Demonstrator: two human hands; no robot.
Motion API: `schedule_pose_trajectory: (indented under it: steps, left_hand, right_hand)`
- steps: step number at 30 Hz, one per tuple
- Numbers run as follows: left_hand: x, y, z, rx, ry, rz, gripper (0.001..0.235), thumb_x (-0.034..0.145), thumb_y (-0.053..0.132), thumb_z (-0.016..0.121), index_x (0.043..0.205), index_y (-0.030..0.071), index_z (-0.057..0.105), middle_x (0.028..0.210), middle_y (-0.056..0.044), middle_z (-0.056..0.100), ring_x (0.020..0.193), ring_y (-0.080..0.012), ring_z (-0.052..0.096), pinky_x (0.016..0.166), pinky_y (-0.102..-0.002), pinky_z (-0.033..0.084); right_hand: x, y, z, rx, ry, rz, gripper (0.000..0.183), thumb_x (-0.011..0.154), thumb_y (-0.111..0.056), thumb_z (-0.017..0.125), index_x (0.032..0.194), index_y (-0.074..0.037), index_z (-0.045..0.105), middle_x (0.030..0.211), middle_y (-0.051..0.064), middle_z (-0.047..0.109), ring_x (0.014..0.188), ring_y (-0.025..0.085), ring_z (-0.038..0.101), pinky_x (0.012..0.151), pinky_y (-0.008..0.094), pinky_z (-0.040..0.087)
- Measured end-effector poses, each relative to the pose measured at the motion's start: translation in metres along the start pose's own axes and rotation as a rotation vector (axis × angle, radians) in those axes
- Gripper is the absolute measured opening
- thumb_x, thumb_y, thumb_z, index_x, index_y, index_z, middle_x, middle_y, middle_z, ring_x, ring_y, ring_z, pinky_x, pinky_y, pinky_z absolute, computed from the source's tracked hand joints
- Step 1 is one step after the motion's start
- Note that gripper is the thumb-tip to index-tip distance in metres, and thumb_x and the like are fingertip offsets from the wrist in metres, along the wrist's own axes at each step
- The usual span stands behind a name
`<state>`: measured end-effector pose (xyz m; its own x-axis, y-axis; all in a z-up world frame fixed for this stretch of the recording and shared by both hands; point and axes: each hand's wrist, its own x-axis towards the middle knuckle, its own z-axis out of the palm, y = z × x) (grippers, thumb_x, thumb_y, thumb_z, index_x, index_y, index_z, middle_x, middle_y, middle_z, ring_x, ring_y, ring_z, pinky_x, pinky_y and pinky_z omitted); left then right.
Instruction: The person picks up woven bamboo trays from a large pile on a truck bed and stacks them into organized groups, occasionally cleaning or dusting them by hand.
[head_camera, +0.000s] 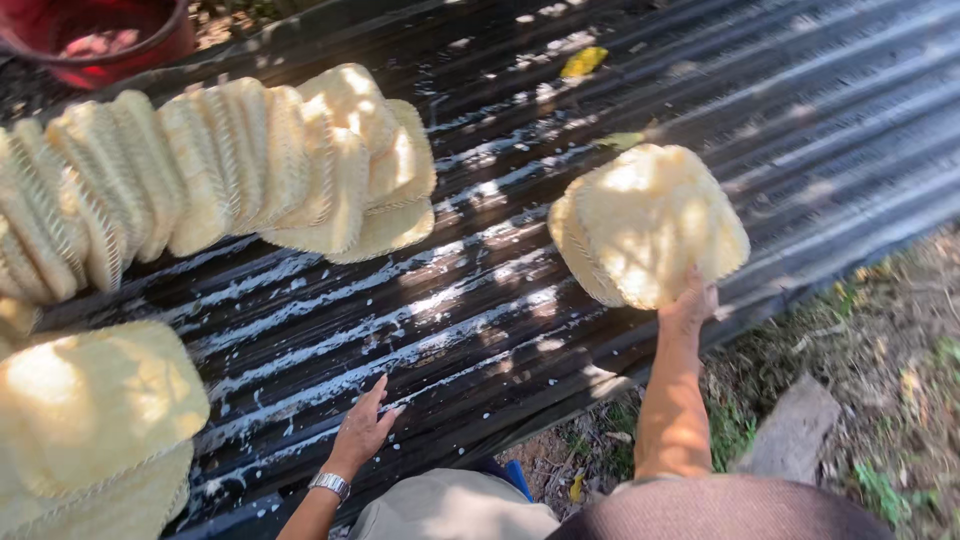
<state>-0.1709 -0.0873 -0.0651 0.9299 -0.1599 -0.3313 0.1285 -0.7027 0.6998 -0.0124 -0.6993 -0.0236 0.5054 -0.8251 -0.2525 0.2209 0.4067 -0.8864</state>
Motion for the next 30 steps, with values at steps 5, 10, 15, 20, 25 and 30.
schedule_pose_trajectory:
  steps: [5, 10, 15, 20, 25, 30]
  left_hand:
    - [0.002, -0.018, 0.013, 0.121, 0.114, 0.022, 0.072, 0.089, 0.033, 0.070, 0.150, 0.007, 0.042, 0.143, -0.022, 0.053, 0.131, -0.0381, 0.052, 0.109, -0.043, 0.042]
    - [0.009, -0.022, 0.010, 0.252, 0.221, -0.136, 0.079, 0.086, 0.047, 0.071, 0.151, 0.013, 0.042, 0.150, -0.020, 0.043, 0.141, -0.0386, 0.040, 0.116, -0.052, 0.036]
    - [0.011, -0.020, -0.002, 0.309, 0.070, -0.377, 0.091, 0.084, 0.059, 0.073, 0.155, 0.019, 0.032, 0.158, -0.019, 0.031, 0.149, -0.0402, 0.024, 0.116, -0.066, 0.023]
    - [-0.004, -0.025, 0.002, 0.255, 0.182, -0.380, 0.089, 0.084, 0.057, 0.072, 0.155, 0.019, 0.034, 0.157, -0.019, 0.033, 0.148, -0.0376, 0.028, 0.116, -0.065, 0.025]
    - [-0.022, -0.037, 0.006, 0.127, 0.293, -0.407, 0.086, 0.085, 0.052, 0.073, 0.153, 0.013, 0.037, 0.155, -0.019, 0.038, 0.145, -0.0377, 0.034, 0.118, -0.053, 0.031]
    - [-0.032, -0.043, 0.006, 0.040, 0.421, -0.424, 0.083, 0.086, 0.044, 0.073, 0.153, 0.010, 0.037, 0.155, -0.024, 0.037, 0.144, -0.0395, 0.036, 0.117, -0.045, 0.033]
  right_hand:
    - [-0.016, 0.002, 0.017, -0.371, 0.102, -0.257, 0.049, 0.094, -0.019, 0.076, 0.118, 0.013, 0.048, 0.113, 0.016, 0.055, 0.098, 0.032, 0.064, 0.090, 0.051, 0.062]
    - [-0.108, 0.044, 0.051, -0.629, -0.310, -1.106, 0.043, 0.110, -0.022, 0.076, 0.132, 0.007, 0.052, 0.134, 0.022, 0.050, 0.128, 0.033, 0.051, 0.116, 0.044, 0.049]
    - [-0.188, 0.105, 0.128, -1.090, -0.853, -0.297, 0.062, 0.096, -0.045, 0.064, 0.140, -0.002, 0.054, 0.127, 0.017, 0.062, 0.114, 0.028, 0.062, 0.095, 0.038, 0.049]
    - [-0.204, 0.155, 0.192, -1.063, -1.028, -0.020, 0.081, 0.091, -0.058, 0.067, 0.148, -0.003, 0.050, 0.134, 0.017, 0.062, 0.121, 0.025, 0.061, 0.101, 0.034, 0.047]
    - [-0.188, 0.195, 0.224, -1.048, -1.048, 0.101, 0.083, 0.088, -0.057, 0.066, 0.151, -0.005, 0.048, 0.133, 0.017, 0.062, 0.109, 0.026, 0.060, 0.091, 0.037, 0.048]
    - [-0.171, 0.228, 0.234, -0.899, -1.085, 0.209, 0.084, 0.088, -0.056, 0.067, 0.151, -0.006, 0.041, 0.134, 0.007, 0.055, 0.114, 0.016, 0.055, 0.091, 0.035, 0.049]
